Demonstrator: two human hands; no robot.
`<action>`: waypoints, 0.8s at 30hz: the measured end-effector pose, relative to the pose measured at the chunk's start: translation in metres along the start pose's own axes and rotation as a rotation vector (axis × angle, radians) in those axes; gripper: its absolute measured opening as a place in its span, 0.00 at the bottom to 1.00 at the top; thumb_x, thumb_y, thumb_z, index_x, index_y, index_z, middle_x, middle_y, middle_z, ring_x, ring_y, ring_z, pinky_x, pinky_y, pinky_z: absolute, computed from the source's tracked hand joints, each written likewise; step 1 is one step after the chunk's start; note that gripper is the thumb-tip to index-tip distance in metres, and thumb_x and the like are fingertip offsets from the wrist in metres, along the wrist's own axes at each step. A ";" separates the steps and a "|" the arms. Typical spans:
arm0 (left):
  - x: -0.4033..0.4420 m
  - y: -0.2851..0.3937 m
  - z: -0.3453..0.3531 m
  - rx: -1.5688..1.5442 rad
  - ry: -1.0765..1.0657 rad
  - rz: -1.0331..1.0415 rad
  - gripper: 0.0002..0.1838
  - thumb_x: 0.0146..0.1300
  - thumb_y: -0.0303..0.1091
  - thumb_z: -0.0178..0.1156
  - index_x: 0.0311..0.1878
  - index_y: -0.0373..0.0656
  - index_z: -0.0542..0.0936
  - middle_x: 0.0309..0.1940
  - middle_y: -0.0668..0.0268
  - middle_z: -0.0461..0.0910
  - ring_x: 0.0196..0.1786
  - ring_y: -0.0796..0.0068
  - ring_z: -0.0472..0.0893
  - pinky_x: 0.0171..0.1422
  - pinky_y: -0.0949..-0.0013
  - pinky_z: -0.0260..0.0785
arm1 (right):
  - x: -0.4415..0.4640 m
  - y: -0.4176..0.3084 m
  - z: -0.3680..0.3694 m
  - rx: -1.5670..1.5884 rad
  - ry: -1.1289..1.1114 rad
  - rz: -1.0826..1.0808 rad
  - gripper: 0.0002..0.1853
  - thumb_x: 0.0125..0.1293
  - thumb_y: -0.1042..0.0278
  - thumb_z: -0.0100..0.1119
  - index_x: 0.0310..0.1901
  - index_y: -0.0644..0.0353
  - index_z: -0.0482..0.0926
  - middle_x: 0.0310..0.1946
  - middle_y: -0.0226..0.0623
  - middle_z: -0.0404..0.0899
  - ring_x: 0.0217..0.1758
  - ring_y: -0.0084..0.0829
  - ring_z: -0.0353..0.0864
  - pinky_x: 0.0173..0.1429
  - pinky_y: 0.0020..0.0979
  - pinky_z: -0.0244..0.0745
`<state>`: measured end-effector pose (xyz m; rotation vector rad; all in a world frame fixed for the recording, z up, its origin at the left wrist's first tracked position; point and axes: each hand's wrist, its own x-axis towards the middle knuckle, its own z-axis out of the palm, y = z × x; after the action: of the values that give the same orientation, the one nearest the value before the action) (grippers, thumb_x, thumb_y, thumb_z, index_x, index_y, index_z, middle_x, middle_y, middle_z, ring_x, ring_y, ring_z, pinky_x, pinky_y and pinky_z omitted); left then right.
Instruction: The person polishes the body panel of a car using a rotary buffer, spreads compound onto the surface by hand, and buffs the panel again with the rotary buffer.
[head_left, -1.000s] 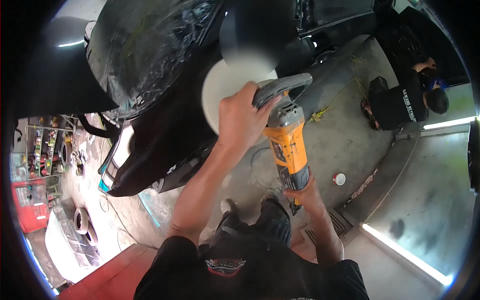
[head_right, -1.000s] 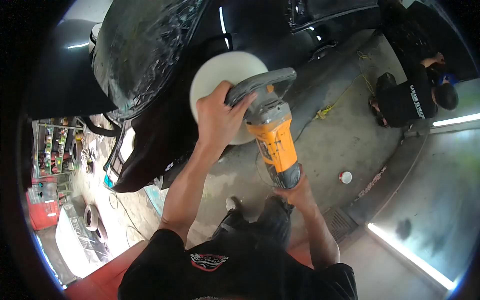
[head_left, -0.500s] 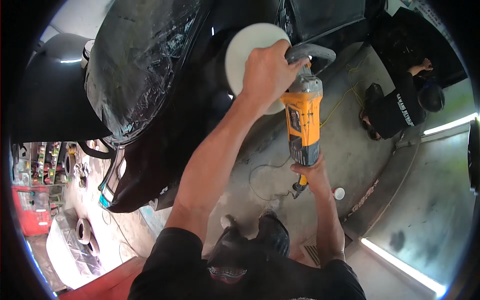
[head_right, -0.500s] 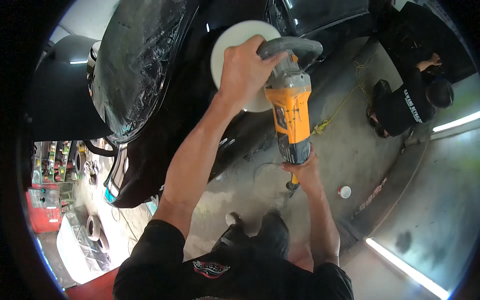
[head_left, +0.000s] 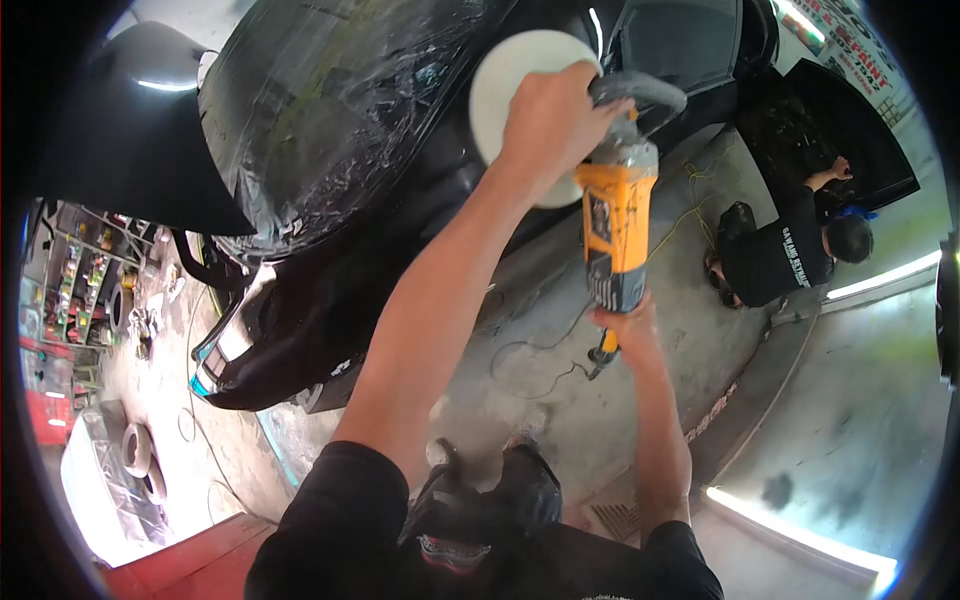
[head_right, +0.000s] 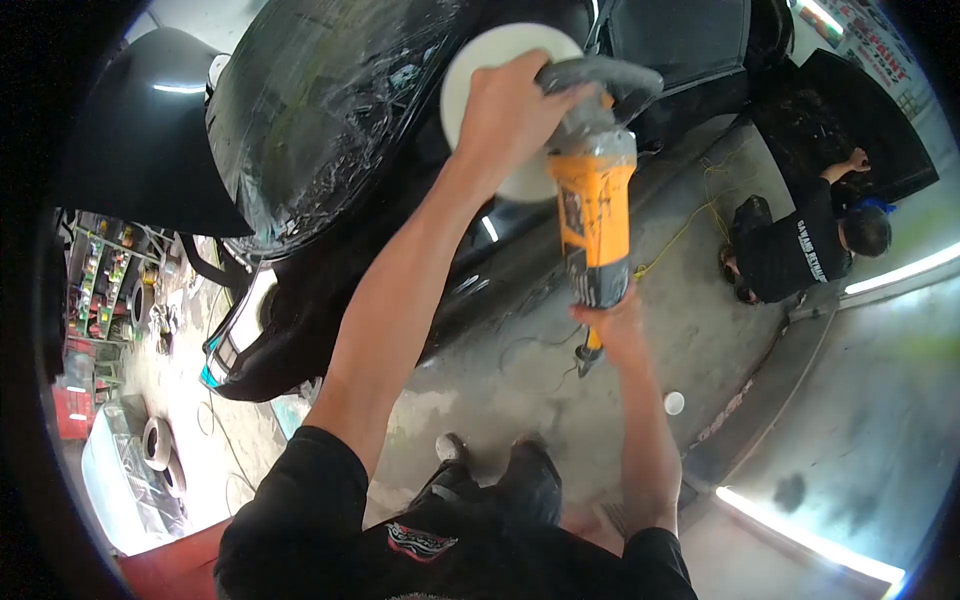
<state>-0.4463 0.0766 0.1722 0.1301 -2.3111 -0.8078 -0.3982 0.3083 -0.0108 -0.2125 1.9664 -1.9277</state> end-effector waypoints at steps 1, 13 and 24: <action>-0.016 -0.002 -0.012 -0.009 -0.011 -0.043 0.22 0.57 0.47 0.73 0.37 0.35 0.82 0.27 0.52 0.84 0.32 0.53 0.85 0.39 0.62 0.76 | -0.010 0.013 0.004 -0.075 0.004 -0.013 0.34 0.44 0.78 0.77 0.55 0.68 0.70 0.38 0.38 0.83 0.37 0.31 0.82 0.43 0.35 0.79; -0.240 -0.048 -0.124 0.034 0.203 -0.314 0.15 0.55 0.31 0.77 0.30 0.35 0.78 0.19 0.62 0.80 0.23 0.86 0.75 0.30 0.76 0.69 | -0.145 0.068 0.063 -0.459 -0.263 0.063 0.47 0.44 0.65 0.80 0.66 0.63 0.63 0.53 0.49 0.81 0.59 0.42 0.81 0.60 0.40 0.75; -0.176 -0.034 -0.084 -0.035 0.262 -0.165 0.17 0.53 0.33 0.78 0.30 0.37 0.77 0.20 0.59 0.79 0.22 0.79 0.78 0.29 0.73 0.70 | -0.088 0.054 0.025 -0.401 -0.229 -0.021 0.45 0.41 0.73 0.82 0.63 0.64 0.66 0.53 0.43 0.79 0.57 0.34 0.79 0.61 0.37 0.73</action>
<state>-0.2624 0.0585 0.1005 0.3920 -2.0573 -0.8575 -0.3003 0.3197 -0.0493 -0.5367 2.1736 -1.4274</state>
